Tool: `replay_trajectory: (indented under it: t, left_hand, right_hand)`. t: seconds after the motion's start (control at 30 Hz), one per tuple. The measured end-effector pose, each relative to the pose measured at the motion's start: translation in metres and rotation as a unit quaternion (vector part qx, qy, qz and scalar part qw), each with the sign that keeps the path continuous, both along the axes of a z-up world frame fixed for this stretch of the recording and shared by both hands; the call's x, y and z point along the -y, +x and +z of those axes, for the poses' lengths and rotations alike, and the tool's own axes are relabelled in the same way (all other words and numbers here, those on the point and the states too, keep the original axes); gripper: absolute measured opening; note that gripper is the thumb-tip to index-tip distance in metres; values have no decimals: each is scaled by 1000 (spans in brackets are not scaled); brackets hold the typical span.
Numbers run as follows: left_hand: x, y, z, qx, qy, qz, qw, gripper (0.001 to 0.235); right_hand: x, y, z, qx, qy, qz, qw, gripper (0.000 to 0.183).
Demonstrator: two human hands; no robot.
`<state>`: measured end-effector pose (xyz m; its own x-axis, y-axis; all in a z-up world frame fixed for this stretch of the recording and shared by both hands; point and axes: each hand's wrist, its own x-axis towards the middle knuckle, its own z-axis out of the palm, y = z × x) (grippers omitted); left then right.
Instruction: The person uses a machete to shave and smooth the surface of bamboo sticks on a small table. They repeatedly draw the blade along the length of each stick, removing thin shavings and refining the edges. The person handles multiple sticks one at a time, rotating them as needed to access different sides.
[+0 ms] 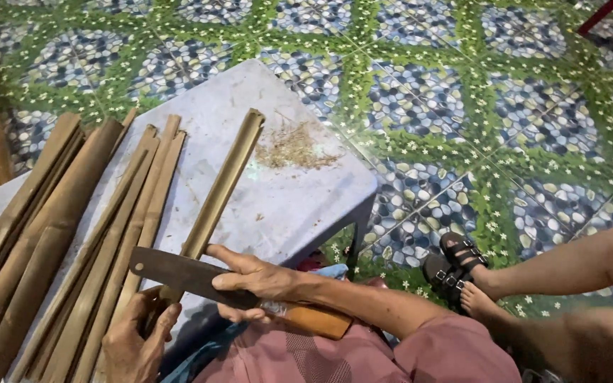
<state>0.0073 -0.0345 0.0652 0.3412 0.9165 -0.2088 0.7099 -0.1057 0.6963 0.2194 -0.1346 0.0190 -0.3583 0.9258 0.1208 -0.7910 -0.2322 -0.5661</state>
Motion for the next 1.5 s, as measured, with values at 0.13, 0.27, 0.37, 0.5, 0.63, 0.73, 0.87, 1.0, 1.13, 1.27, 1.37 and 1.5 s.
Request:
replay_trajectory:
  t: [0.13,0.27,0.37,0.5,0.63,0.73,0.87,1.0,1.13,1.27,1.37,1.5]
  left_hand:
    - [-9,-9,-20,14,-4,18,1000,31]
    - [-13,-15,-19,48,26,29,998,28]
    - [-18,-21,-32,58,55,36,996,27]
    - [-29,-31,-63,72,126,-6,989,38]
    - [-26,-28,-54,61,179,-47,981,33]
    - [-18,-21,-39,29,115,-26,993,34]
    - [-17,-23,-40,-6,114,-20,993,31]
    - [-16,-24,-39,-7,130,-30,991,30]
    - [-14,-24,-37,-10,143,-31,989,36]
    - [-19,-30,-40,-52,96,-2,994,38]
    - [-28,-50,-54,-58,108,11,992,38]
    - [-29,-48,-50,-25,109,-14,994,34]
  right_hand:
    - [-5,-5,3,13,8,-10,1000,96]
    - [-19,-12,11,-7,5,12,1000,92]
    - [-29,-23,-1,-13,-2,28,1000,92]
    - [-25,-22,0,18,11,36,999,92]
    - [-21,-8,8,1,-8,52,999,88]
    - [-18,-5,10,46,-17,44,998,94]
    - [-18,-2,14,47,-17,48,998,74]
    - [-17,-1,14,92,-25,38,995,88]
    - [-17,-1,17,100,-21,38,994,82]
    - [-18,4,26,119,-20,-21,993,57]
    - [-20,52,40,166,-22,-156,973,48]
    - [-18,75,47,123,-60,-218,966,58]
